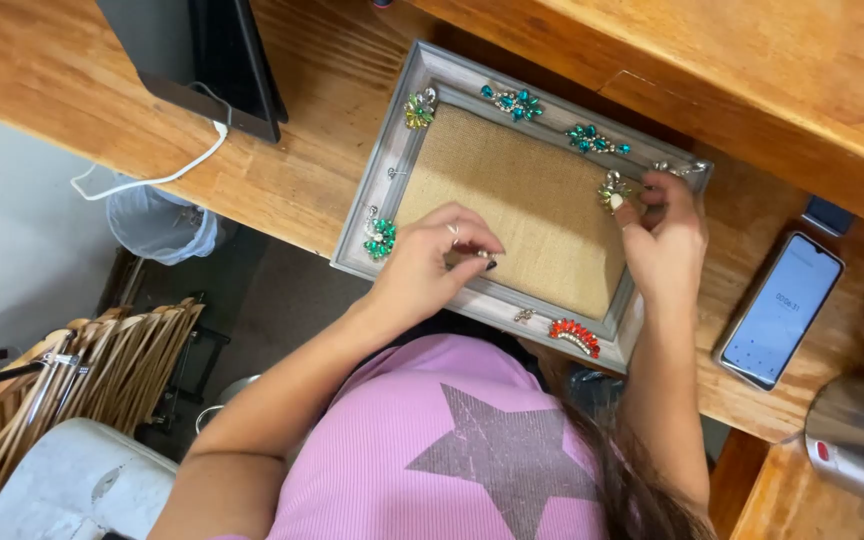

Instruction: Arranging various colorful earrings on a framed display board.

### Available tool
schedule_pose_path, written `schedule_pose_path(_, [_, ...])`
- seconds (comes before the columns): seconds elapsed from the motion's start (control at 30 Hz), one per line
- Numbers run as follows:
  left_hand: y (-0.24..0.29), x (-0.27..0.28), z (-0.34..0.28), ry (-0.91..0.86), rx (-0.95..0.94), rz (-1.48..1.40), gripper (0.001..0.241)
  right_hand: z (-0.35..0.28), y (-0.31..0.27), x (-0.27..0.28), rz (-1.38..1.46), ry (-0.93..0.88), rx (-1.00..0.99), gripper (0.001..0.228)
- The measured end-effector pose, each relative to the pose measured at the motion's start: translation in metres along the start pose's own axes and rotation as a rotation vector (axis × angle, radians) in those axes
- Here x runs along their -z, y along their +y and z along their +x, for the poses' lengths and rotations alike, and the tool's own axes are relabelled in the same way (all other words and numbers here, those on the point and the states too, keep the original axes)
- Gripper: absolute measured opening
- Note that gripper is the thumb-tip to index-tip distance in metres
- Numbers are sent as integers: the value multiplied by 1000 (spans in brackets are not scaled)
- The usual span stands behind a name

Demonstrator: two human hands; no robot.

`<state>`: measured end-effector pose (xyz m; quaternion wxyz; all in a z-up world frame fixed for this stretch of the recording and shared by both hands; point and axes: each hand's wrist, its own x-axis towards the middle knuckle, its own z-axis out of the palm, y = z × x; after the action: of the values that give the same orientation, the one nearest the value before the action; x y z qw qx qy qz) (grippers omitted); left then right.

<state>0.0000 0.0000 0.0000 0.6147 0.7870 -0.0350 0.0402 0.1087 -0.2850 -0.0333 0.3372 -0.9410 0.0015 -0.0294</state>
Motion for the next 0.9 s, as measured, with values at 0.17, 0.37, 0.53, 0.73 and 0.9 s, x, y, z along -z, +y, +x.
schedule_pose_path(0.17, [-16, 0, 48, -50, -18, -131, 24, -33, -34, 23, 47, -7, -17, 40])
schedule_pose_path(0.37, [-16, -22, 102, -266, -33, -193, 31, -54, -12, 9, 116, 112, -14, 31])
schedule_pose_path(0.53, [-24, -39, 154, -581, -83, -239, 41, -65, -16, -5, 215, 198, 13, 24])
schedule_pose_path(0.73, [-31, -55, 196, -788, 84, -121, 45, -72, -23, -12, 171, 222, 56, 14])
schedule_pose_path(0.9, [-23, -60, 198, -694, -147, 178, 55, -72, -26, -13, 191, 263, 79, 10])
